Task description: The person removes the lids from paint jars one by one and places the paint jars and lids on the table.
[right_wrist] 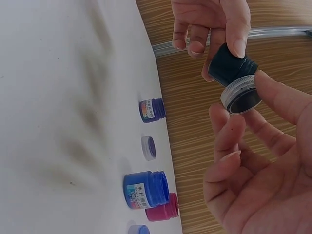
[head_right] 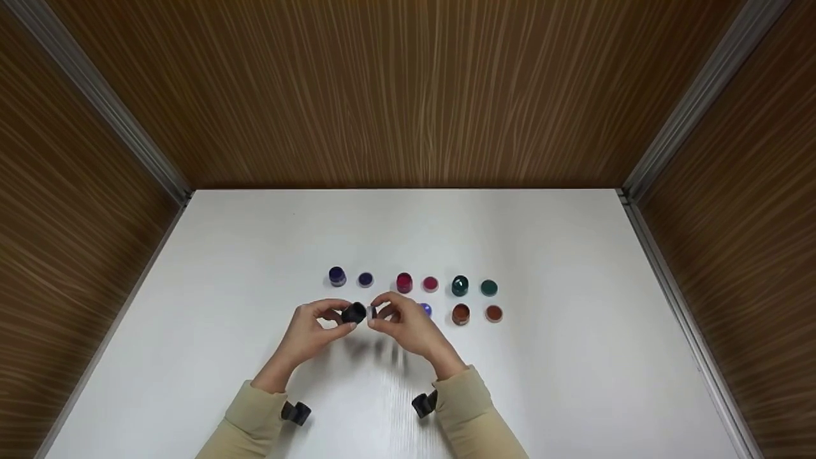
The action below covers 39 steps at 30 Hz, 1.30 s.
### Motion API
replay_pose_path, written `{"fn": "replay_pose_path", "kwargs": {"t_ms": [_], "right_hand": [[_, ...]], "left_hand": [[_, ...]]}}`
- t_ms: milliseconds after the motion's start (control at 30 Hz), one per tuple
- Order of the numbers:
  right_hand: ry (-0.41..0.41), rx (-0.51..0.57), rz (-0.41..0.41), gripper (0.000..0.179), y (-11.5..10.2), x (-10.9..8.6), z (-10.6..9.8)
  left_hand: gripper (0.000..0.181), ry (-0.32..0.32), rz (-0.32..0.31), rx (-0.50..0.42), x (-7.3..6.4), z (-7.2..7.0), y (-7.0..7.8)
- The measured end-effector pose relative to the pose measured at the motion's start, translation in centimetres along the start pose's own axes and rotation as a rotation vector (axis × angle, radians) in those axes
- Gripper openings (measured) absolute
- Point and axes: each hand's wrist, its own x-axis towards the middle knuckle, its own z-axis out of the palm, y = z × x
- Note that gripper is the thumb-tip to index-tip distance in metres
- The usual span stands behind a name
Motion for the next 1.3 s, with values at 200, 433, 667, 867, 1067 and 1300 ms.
{"fn": "replay_pose_path", "kwargs": {"t_ms": [200,433,667,867,1067,1300], "right_hand": [[0.013,-0.015,0.004,0.027,0.3,0.0,0.3],[0.026,-0.050,0.016,0.027,0.3,0.1,0.6],[0.045,-0.074,0.025,0.030,1.1,0.5,0.9],[0.061,-0.115,0.043,0.029,1.2,1.0,1.4],[0.068,-0.174,0.075,0.030,1.1,1.7,2.2],[0.092,-0.239,0.080,0.028,1.0,2.9,3.5]], "left_hand": [[0.028,0.024,-0.027,0.004,-0.1,-0.5,-0.3],[0.031,0.069,-0.034,0.017,-0.2,-1.2,-1.0],[0.031,0.096,-0.071,0.018,-0.3,-2.0,-1.9],[0.030,0.135,-0.133,0.027,-0.3,-2.9,-2.8],[0.029,0.182,-0.212,0.075,-0.1,-3.6,-3.5],[0.030,0.160,-0.291,0.095,0.6,-3.9,-3.7]]}}
